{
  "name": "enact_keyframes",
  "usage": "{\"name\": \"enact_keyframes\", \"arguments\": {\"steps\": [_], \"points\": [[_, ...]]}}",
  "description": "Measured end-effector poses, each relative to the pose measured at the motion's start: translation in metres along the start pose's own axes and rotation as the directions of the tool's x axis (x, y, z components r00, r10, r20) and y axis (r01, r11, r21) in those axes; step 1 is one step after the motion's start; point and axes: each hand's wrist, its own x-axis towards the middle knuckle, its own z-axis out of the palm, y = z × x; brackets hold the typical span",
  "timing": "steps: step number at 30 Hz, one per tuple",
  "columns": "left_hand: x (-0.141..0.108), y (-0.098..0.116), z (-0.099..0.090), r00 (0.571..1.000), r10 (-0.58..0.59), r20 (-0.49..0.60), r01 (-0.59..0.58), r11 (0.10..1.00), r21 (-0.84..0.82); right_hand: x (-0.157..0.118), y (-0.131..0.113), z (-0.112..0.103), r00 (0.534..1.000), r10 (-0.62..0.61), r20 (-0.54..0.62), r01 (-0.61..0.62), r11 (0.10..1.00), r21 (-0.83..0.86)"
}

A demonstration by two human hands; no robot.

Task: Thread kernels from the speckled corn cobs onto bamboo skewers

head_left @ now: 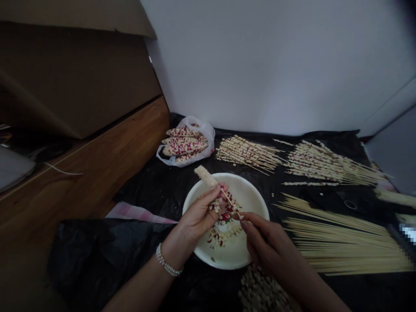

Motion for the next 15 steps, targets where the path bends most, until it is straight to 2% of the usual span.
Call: {"name": "enact_keyframes", "arguments": {"steps": [6, 10, 15], "points": [[-0.0004, 0.0003, 0.0011, 0.998, -0.012, -0.066, 0.010, 1.000, -0.021, 0.0008, 0.0054, -0.0006, 0.999, -0.037, -0.013, 0.037, 0.999, -0.014], [-0.0028, 0.0006, 0.0053, 0.995, 0.026, -0.099, -0.022, 0.999, 0.044, -0.0010, 0.0067, -0.0028, 0.999, 0.017, 0.029, -0.018, 0.999, 0.046], [-0.0043, 0.0024, 0.0061, 0.995, 0.077, -0.061, -0.067, 0.986, 0.151, -0.0044, 0.0087, -0.0049, 0.994, 0.073, 0.080, -0.086, 0.981, 0.173]]}}
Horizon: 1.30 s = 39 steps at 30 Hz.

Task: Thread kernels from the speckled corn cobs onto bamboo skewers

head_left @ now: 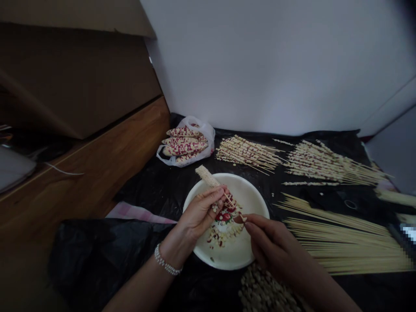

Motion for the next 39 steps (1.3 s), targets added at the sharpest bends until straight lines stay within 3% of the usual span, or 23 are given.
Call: {"name": "enact_keyframes", "arguments": {"steps": [5, 8, 16, 22, 28, 31, 39], "points": [[0.001, 0.001, -0.004, 0.994, 0.056, 0.095, -0.068, 0.989, 0.130, 0.002, 0.002, 0.001, 1.000, 0.012, 0.012, -0.012, 0.999, 0.031], [0.002, 0.000, -0.004, 0.992, 0.082, 0.099, -0.092, 0.991, 0.099, 0.004, 0.001, 0.002, 1.000, 0.001, 0.008, -0.001, 1.000, 0.016], [0.002, -0.001, -0.004, 0.993, -0.058, 0.106, 0.070, 0.992, -0.104, 0.004, -0.005, 0.000, 0.998, -0.065, -0.024, 0.064, 0.998, -0.025], [0.001, 0.000, -0.001, 0.994, -0.075, 0.076, 0.083, 0.989, -0.119, 0.005, -0.003, 0.002, 0.995, -0.094, -0.035, 0.093, 0.995, -0.020], [0.001, 0.002, 0.000, 0.987, -0.110, 0.119, 0.125, 0.984, -0.129, 0.006, -0.001, 0.004, 0.997, -0.071, -0.016, 0.071, 0.997, 0.005], [0.000, 0.004, 0.001, 0.987, -0.138, 0.078, 0.148, 0.980, -0.131, 0.004, -0.004, 0.004, 0.999, -0.054, -0.003, 0.055, 0.998, 0.029], [-0.001, 0.003, 0.000, 0.994, -0.089, 0.070, 0.092, 0.995, -0.036, 0.002, -0.013, 0.007, 1.000, -0.019, 0.013, 0.018, 0.998, 0.062]]}}
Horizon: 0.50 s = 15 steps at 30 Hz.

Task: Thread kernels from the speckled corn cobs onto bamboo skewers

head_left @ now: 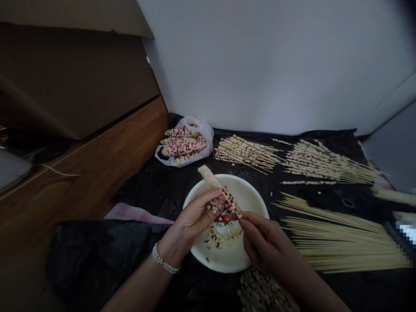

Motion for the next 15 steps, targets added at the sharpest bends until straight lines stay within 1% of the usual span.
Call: {"name": "enact_keyframes", "arguments": {"steps": [3, 5, 7, 10, 11, 13, 15], "points": [[-0.005, -0.005, 0.002, 0.996, 0.005, 0.084, -0.012, 0.996, 0.086, 0.002, -0.001, 0.002, 0.999, -0.010, -0.043, 0.011, 1.000, 0.008], [-0.007, -0.009, 0.004, 0.991, -0.016, 0.135, 0.002, 0.995, 0.104, 0.003, -0.002, 0.003, 0.997, -0.018, -0.075, 0.019, 1.000, 0.019], [-0.007, -0.010, 0.007, 0.992, -0.034, 0.124, 0.028, 0.998, 0.051, 0.003, -0.002, 0.003, 0.995, -0.025, -0.096, 0.028, 0.999, 0.029], [-0.003, -0.006, 0.007, 0.995, -0.079, 0.067, 0.085, 0.991, -0.103, 0.002, -0.003, 0.001, 0.992, -0.019, -0.124, 0.024, 0.999, 0.032], [-0.002, -0.003, 0.006, 0.993, -0.095, 0.063, 0.103, 0.984, -0.144, 0.002, -0.004, -0.001, 0.992, -0.014, -0.123, 0.018, 0.999, 0.032], [0.000, 0.002, 0.003, 0.988, -0.110, 0.105, 0.128, 0.975, -0.184, 0.001, -0.005, -0.004, 0.995, -0.011, -0.098, 0.013, 1.000, 0.016], [0.001, 0.006, 0.000, 0.976, -0.093, 0.197, 0.136, 0.967, -0.216, 0.000, -0.005, -0.007, 0.999, -0.012, -0.053, 0.012, 1.000, -0.009]]}}
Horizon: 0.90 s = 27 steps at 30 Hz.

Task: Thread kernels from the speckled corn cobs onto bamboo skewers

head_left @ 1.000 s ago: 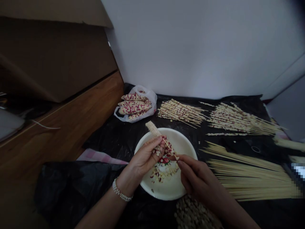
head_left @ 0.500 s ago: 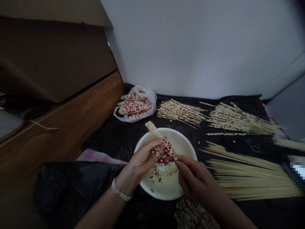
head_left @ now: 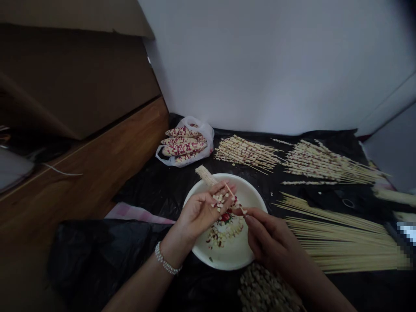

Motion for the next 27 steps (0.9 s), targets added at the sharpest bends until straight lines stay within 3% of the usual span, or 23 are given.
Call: {"name": "enact_keyframes", "arguments": {"steps": [2, 5, 12, 21, 27], "points": [[-0.0005, 0.0026, -0.0022, 0.996, 0.017, 0.088, -0.014, 0.999, -0.041, -0.0014, 0.0012, -0.0018, 0.999, 0.016, 0.050, -0.015, 1.000, -0.021], [-0.0006, 0.0042, -0.0039, 0.989, 0.067, 0.135, -0.058, 0.996, -0.070, -0.0033, 0.0029, -0.0019, 0.993, 0.054, 0.104, -0.051, 0.998, -0.026], [-0.0006, 0.0054, -0.0040, 0.988, 0.107, 0.114, -0.100, 0.993, -0.068, -0.0036, -0.0005, 0.0017, 0.982, 0.067, 0.179, -0.035, 0.984, -0.177], [-0.0012, 0.0024, -0.0034, 0.986, 0.136, 0.098, -0.137, 0.991, -0.001, -0.0022, 0.0082, 0.0055, 0.989, -0.051, 0.140, 0.084, 0.967, -0.240], [-0.0023, 0.0008, -0.0011, 0.987, 0.145, 0.068, -0.147, 0.989, 0.033, -0.0015, 0.0087, 0.0058, 0.986, 0.018, 0.166, 0.024, 0.968, -0.248]]}}
